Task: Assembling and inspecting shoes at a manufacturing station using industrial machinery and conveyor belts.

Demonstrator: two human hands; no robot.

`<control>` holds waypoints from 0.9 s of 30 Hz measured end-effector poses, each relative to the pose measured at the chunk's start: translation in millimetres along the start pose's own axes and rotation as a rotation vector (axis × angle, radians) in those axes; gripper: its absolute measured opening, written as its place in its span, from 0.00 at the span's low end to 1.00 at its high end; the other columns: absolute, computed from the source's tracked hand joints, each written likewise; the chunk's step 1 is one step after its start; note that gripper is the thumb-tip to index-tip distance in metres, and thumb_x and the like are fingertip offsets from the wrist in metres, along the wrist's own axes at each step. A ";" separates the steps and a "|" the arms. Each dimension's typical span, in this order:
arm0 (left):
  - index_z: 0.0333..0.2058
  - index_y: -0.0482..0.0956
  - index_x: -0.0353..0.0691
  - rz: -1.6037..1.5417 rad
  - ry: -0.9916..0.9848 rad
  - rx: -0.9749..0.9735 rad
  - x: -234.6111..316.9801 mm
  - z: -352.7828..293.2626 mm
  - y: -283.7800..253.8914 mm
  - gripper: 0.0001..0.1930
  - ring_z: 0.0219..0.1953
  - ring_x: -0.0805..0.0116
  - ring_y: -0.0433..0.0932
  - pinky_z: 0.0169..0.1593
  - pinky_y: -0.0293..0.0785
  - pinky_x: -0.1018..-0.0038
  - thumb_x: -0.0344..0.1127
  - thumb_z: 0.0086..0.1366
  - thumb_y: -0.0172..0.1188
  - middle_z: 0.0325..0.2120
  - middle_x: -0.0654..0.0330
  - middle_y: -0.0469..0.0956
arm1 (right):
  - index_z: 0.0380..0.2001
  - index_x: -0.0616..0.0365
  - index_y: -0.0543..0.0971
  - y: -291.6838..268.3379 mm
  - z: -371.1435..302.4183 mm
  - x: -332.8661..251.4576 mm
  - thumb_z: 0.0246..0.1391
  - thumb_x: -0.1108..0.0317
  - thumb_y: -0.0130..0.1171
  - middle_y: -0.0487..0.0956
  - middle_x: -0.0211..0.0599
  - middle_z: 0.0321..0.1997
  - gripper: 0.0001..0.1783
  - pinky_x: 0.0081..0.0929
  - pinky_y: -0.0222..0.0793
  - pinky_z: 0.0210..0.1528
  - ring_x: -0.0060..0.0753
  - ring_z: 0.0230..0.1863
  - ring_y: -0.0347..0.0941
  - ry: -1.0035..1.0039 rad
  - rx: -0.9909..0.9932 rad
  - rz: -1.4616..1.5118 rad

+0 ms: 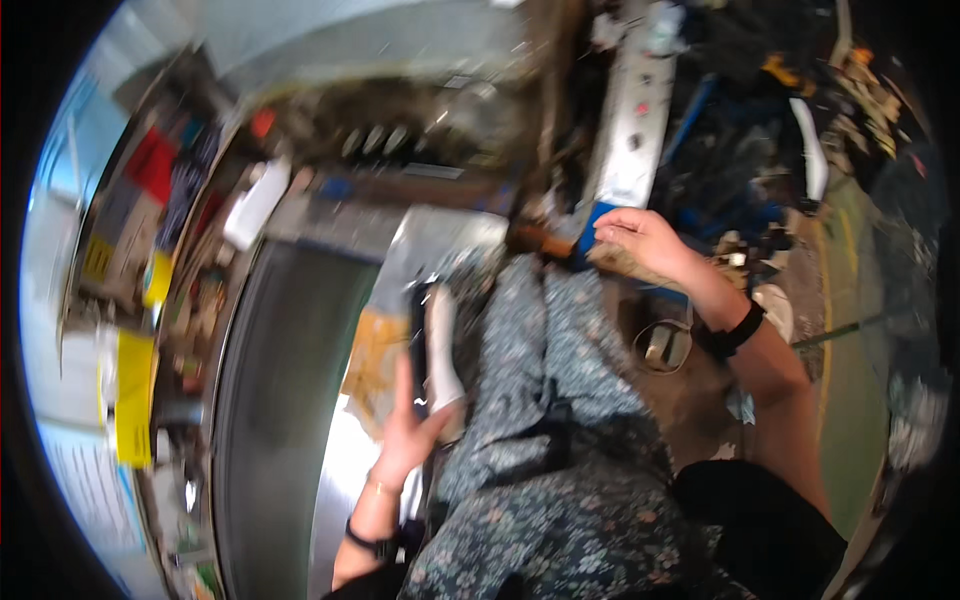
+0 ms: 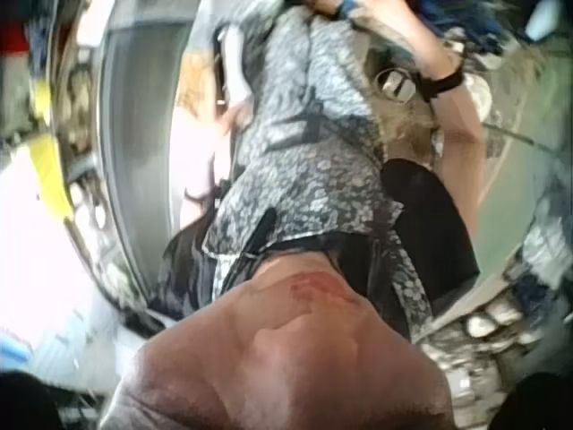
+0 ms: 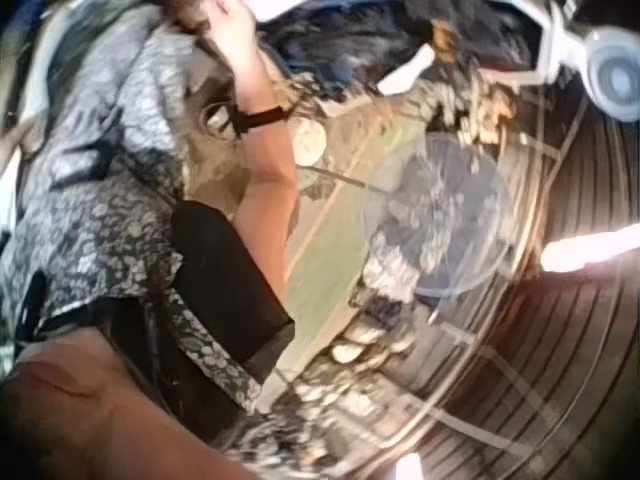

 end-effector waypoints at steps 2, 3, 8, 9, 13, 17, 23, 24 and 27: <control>0.71 0.45 0.44 0.711 -0.150 0.190 -5.4 -19.1 -36.4 0.51 0.61 0.46 0.67 0.61 0.65 0.64 0.34 0.53 0.68 0.60 0.33 0.60 | 0.46 0.58 0.79 -77.4 2.5 -59.5 0.56 0.62 0.63 0.82 0.36 0.42 0.17 0.30 0.72 0.48 0.33 0.44 0.78 -0.013 0.076 -0.638; 0.71 0.45 0.45 0.997 -0.050 0.284 -21.8 -23.0 -37.9 0.52 0.61 0.38 0.65 0.61 0.65 0.61 0.37 0.52 0.69 0.60 0.24 0.57 | 0.46 0.55 0.80 -114.6 0.3 -95.6 0.53 0.59 0.65 0.81 0.37 0.45 0.20 0.35 0.71 0.49 0.37 0.47 0.77 0.012 0.132 -0.993; 0.67 0.56 0.45 1.379 0.382 0.267 -71.7 -7.8 12.1 0.42 0.61 0.19 0.57 0.61 0.59 0.42 0.49 0.57 0.64 0.59 0.12 0.47 | 0.66 0.39 0.64 -337.3 -113.1 -141.1 0.35 0.47 0.72 0.72 0.54 0.57 0.51 0.49 0.65 0.59 0.59 0.63 0.64 0.554 1.042 -1.465; 0.65 0.60 0.44 1.325 0.301 0.198 -68.4 -10.2 9.9 0.39 0.59 0.23 0.62 0.59 0.63 0.46 0.50 0.57 0.62 0.57 0.14 0.52 | 0.66 0.39 0.64 -359.2 -123.2 -117.8 0.33 0.48 0.73 0.68 0.57 0.61 0.52 0.46 0.65 0.60 0.63 0.62 0.63 0.558 1.009 -1.065; 0.53 0.76 0.39 0.835 -0.101 -0.046 -11.8 -37.8 8.9 0.25 0.41 0.50 0.83 0.44 0.78 0.62 0.48 0.62 0.59 0.44 0.43 0.80 | 0.62 0.46 0.68 -319.0 -127.1 -129.4 0.35 0.54 0.70 0.65 0.58 0.63 0.46 0.47 0.64 0.61 0.64 0.59 0.64 0.248 1.073 -1.082; 0.49 0.79 0.33 0.096 0.389 -0.039 42.3 -32.2 38.0 0.17 0.48 0.62 0.81 0.52 0.74 0.71 0.36 0.64 0.62 0.45 0.49 0.81 | 0.59 0.54 0.70 -195.8 -147.6 -135.6 0.37 0.60 0.71 0.63 0.56 0.67 0.42 0.46 0.53 0.68 0.59 0.67 0.59 -0.208 1.067 -1.084; 0.62 0.64 0.35 -0.472 0.586 0.105 127.6 58.0 54.7 0.26 0.64 0.66 0.64 0.66 0.58 0.72 0.35 0.68 0.58 0.63 0.53 0.65 | 0.61 0.57 0.68 69.1 -151.1 -101.0 0.38 0.57 0.74 0.58 0.62 0.67 0.45 0.51 0.55 0.66 0.67 0.65 0.57 -0.441 0.576 -0.744; 0.61 0.67 0.36 -0.616 0.488 0.055 131.1 76.7 58.9 0.25 0.60 0.68 0.67 0.62 0.62 0.73 0.35 0.67 0.60 0.59 0.56 0.68 | 0.62 0.57 0.66 108.6 -146.2 -96.8 0.40 0.55 0.74 0.58 0.62 0.67 0.45 0.50 0.56 0.65 0.69 0.65 0.57 -0.394 0.413 -0.680; 0.53 0.73 0.42 -0.412 0.360 0.000 74.8 97.5 67.9 0.21 0.44 0.76 0.71 0.49 0.69 0.78 0.28 0.61 0.64 0.44 0.64 0.74 | 0.64 0.59 0.62 180.1 -139.6 -68.3 0.51 0.54 0.68 0.67 0.57 0.62 0.43 0.46 0.60 0.64 0.59 0.66 0.60 -0.061 -0.136 -0.192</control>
Point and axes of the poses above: each hand's wrist, its own z-axis towards the middle knuckle, its own y-axis out of the palm, x = y × z, the point moved 10 cm from there along z, towards the middle knuckle
